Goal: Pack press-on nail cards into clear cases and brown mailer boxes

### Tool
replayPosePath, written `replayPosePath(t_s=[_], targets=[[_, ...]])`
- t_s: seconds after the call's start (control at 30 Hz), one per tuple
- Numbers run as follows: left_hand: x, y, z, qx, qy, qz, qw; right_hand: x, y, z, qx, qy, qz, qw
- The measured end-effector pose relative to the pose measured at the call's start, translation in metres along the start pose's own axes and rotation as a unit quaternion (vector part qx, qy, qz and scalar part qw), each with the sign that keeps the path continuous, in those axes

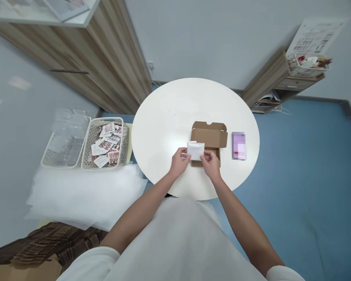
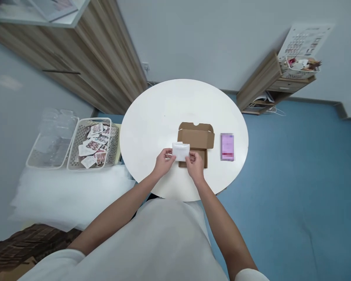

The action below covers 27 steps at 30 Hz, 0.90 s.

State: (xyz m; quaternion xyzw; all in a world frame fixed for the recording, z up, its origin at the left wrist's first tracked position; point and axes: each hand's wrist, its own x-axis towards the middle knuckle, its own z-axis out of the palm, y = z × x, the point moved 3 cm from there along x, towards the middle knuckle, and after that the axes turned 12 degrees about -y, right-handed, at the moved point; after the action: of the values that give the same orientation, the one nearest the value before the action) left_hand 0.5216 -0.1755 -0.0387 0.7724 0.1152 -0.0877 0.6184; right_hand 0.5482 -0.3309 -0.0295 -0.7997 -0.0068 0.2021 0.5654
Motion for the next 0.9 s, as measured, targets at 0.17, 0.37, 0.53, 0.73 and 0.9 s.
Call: replayPosePath(t_s=[0.17,0.37,0.53,0.73,0.9], targets=[[0.004,0.001,0.049,0.134,-0.06,-0.039,0.988,-0.003,0.032,-0.04,-0.15,-0.017,0.036,0.988],[0.007,0.0,0.068,0.307,-0.144,-0.085,0.937,0.003,0.048,-0.036,-0.273,-0.097,0.033,0.957],[0.002,0.008,0.077,0.362,-0.147,-0.04,0.92,-0.001,0.05,-0.038,-0.259,-0.109,-0.027,0.959],[0.017,0.016,0.029,0.198,0.026,-0.034,0.979,0.019,0.056,-0.099,-0.07,0.063,-0.026,0.995],[0.051,0.018,0.007,-0.006,-0.03,-0.138,0.99,0.062,0.06,-0.117,0.13,-0.03,0.117,0.984]])
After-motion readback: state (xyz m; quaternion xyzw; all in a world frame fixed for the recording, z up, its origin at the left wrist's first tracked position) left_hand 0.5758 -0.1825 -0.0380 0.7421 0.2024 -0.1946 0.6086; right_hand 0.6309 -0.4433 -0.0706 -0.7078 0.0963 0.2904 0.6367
